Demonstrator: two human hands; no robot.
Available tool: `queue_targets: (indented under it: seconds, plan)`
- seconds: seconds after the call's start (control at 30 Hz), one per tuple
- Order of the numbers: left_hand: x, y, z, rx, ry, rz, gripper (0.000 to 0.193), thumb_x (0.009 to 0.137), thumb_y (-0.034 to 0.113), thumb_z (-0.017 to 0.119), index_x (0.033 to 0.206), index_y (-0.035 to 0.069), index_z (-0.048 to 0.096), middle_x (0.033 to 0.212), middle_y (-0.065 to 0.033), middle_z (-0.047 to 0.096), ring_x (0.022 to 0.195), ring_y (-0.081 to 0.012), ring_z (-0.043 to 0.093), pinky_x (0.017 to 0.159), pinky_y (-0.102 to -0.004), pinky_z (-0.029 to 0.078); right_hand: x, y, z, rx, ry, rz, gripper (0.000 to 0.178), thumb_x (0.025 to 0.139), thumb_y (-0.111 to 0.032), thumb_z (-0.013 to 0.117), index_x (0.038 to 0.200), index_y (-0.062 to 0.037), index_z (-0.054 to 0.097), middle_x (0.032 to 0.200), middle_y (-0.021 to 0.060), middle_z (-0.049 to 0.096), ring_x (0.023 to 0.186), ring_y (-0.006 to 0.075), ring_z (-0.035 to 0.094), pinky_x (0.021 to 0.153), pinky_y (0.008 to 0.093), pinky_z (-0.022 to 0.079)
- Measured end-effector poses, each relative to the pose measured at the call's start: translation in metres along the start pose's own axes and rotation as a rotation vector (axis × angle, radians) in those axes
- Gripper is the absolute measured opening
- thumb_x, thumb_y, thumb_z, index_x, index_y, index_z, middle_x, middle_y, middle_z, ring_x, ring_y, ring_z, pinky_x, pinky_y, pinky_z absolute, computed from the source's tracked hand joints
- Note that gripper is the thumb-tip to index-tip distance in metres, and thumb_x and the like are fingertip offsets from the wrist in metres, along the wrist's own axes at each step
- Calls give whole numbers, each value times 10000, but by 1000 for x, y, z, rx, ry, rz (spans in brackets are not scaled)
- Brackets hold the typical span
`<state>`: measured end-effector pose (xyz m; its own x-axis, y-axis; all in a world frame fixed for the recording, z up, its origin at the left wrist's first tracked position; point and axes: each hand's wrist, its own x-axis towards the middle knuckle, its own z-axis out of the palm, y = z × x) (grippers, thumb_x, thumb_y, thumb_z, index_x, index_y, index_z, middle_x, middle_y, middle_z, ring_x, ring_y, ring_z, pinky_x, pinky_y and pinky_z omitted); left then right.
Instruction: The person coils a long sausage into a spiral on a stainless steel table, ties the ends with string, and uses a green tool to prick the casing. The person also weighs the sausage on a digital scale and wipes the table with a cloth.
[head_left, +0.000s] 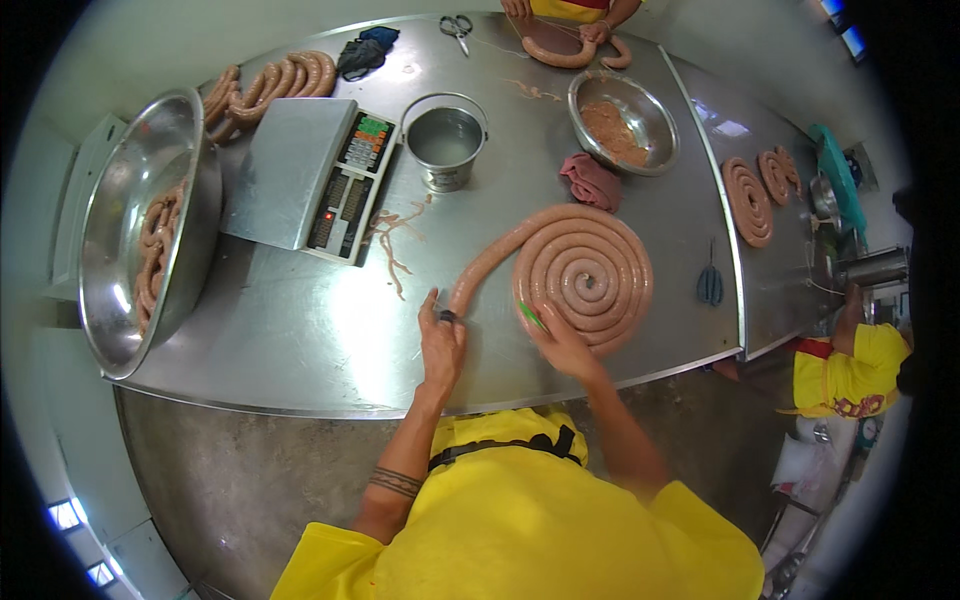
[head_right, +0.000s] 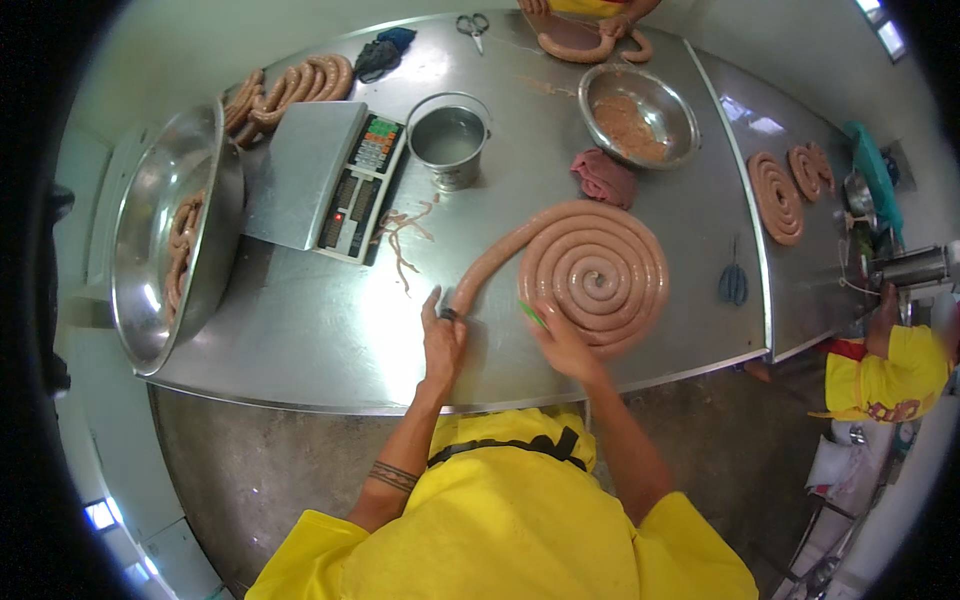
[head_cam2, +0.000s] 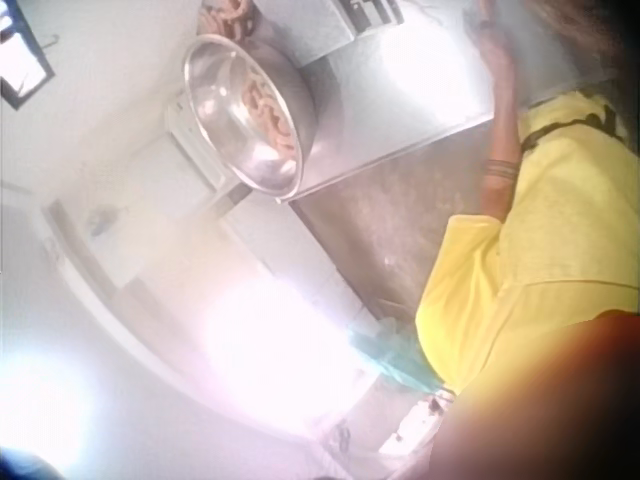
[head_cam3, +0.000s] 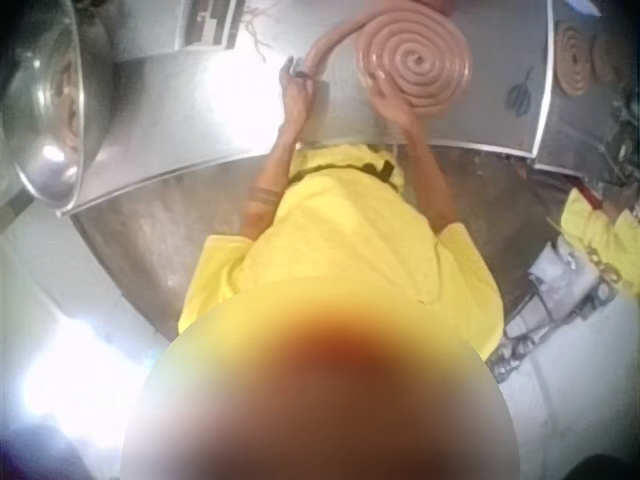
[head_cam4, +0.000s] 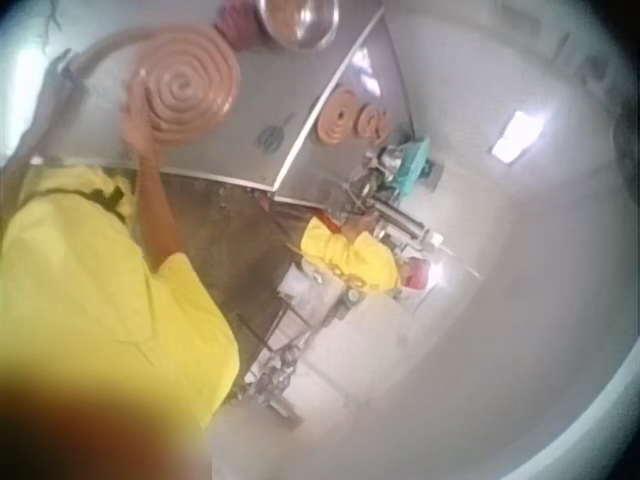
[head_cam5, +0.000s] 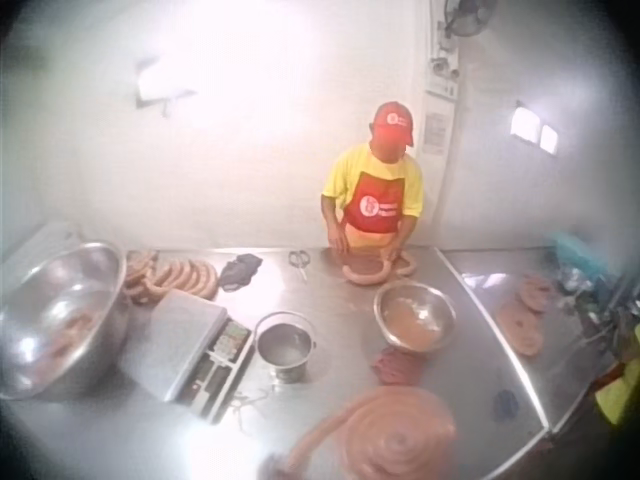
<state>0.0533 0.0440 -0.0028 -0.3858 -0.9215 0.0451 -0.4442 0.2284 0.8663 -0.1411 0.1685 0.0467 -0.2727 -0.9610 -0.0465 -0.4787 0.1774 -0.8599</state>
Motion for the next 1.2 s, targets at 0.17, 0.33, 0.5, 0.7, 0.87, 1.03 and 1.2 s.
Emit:
queue_targets:
  seconds: [0.17,0.33,0.5,0.7,0.87,1.03,1.2]
  plan:
    - [-11,6,-5,180,-10,19,221,925,76,568,1025,-119,588,1347,-309,406,1222,-389,439,937,-437,431,105,-62,31,-231,-540,-327,263,951,-111,570,1196,-17,555,1065,189,615,982,368,610,872,409,478]
    - [-7,2,24,-850,5,-216,278,959,202,530,833,-28,623,896,-168,613,817,-252,612,716,-379,509,62,-55,54,234,-410,-223,230,955,-144,573,1152,-33,612,1143,164,626,1013,352,613,920,403,476]
    - [-8,-3,53,414,-134,-30,279,931,225,563,803,-14,629,685,-224,664,615,-360,674,564,-467,539,31,-23,-11,113,55,-158,206,964,-142,561,1146,-54,602,1110,127,599,938,276,589,840,360,472]
    - [-2,-13,44,349,71,-225,290,949,218,512,828,-33,594,900,-300,645,713,-402,661,626,-477,539,-24,17,-169,777,-31,426,202,952,-104,559,1152,-75,554,892,72,567,650,172,553,659,289,464]
    - [-5,-4,17,244,156,27,246,927,82,504,1041,-129,556,1343,-332,443,1036,-367,556,914,-429,472,17,20,-46,9,-59,30,256,952,-109,539,1193,-23,518,984,137,604,783,252,610,720,379,490]
    - [-15,8,-8,161,-20,95,216,890,50,557,1026,-103,628,1508,-277,268,1291,-435,361,1029,-466,364,110,-57,14,-269,-672,-309,324,952,-155,588,1230,-19,493,1127,175,592,1037,299,599,896,373,464]
    - [-5,1,18,-192,63,-115,282,931,186,565,822,-71,604,668,-224,641,604,-372,646,550,-429,511,80,-75,15,-149,-421,-530,309,962,-157,581,1245,-55,512,1093,116,606,1003,286,602,882,370,478]
